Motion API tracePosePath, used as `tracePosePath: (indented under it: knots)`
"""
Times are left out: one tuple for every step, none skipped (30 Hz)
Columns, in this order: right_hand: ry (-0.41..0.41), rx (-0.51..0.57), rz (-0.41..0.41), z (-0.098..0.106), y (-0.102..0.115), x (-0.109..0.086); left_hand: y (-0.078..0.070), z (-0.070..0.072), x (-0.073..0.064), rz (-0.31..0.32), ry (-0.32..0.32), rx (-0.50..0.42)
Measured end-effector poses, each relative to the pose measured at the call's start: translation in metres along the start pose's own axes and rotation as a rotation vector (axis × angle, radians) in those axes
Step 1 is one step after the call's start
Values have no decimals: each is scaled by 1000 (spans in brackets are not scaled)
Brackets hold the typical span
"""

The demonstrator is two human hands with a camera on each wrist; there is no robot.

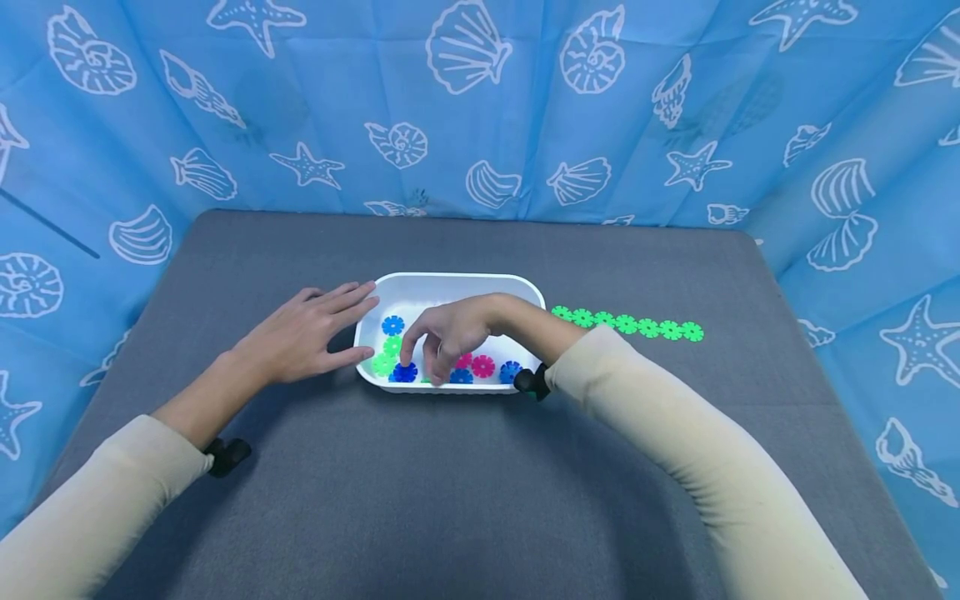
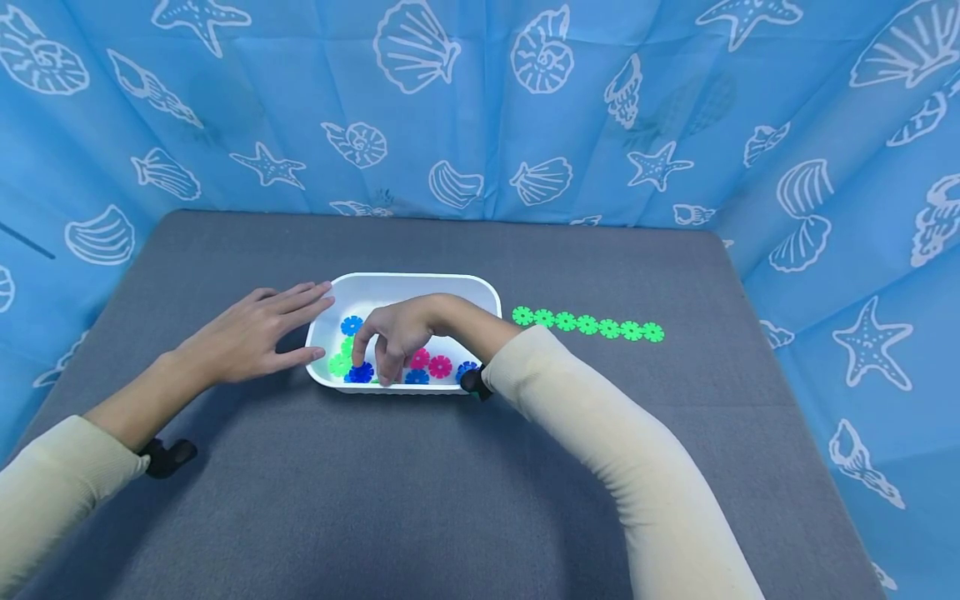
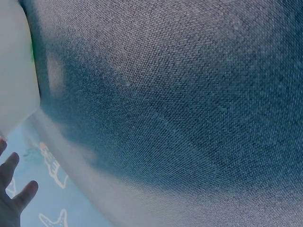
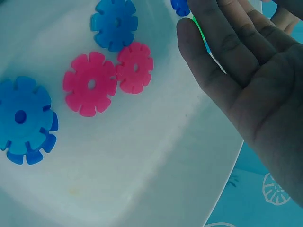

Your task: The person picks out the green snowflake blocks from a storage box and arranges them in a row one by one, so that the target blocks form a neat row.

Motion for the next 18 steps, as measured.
tracePosePath:
  knots:
    - [-4, 0, -1, 0, 0, -1, 0, 0, 0, 0, -1, 2]
    - [-9, 1, -1, 1, 0, -1, 0, 0, 0, 1, -2, 4]
    - [-16, -1, 0, 1, 0, -2, -1, 0, 1, 1, -3, 6]
    - [-25, 0, 2, 1, 0, -3, -1, 0, 1, 2, -3, 9]
    - [-35, 4, 2, 2, -1, -5, -1, 0, 1, 1, -5, 11]
    - [-48, 7, 2, 2, -1, -6, -1, 0, 1, 1, -5, 12]
    - [-64, 11, 2, 2, -2, -8, -1, 0, 1, 1, -5, 13]
    - [-79, 13, 3, 2, -3, -10, -1, 1, 1, -1, -4, 14]
    - [-95, 12, 6, 2, -4, -12, -1, 1, 1, -2, -3, 14]
    - [-112, 12, 9, 2, -5, -14, -1, 1, 1, -2, -2, 14]
    - [-129, 11, 12, 2, -7, -17, -1, 1, 1, -3, -1, 13]
    - [-146, 6, 15, 2, -8, -19, 0, 1, 1, -2, 2, 12]
    - [-162, 2, 18, 2, -9, -22, 0, 1, 1, -2, 3, 11]
    - [-178, -3, 21, 2, -11, -25, 0, 1, 1, -1, 5, 11]
    - [-195, -7, 24, 1, -12, -28, 0, 1, 1, 0, 7, 10]
    - [-209, -4, 26, 1, -14, -31, 0, 1, 1, 1, 8, 10]
    - [-224, -6, 27, 0, -16, -34, 0, 1, 1, 1, 9, 9]
    - [-239, -9, 28, 0, -19, -37, 0, 1, 1, -1, 10, 9]
Point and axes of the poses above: each hand's wrist, its own x-axis towards the middle knuckle, its own z-axis out of the back of the hand, y = z × x, the point moved 1 cm from there along x, towards the middle knuckle, and after that the axes turned 4 degrees about -z, right-handed, at the moved point
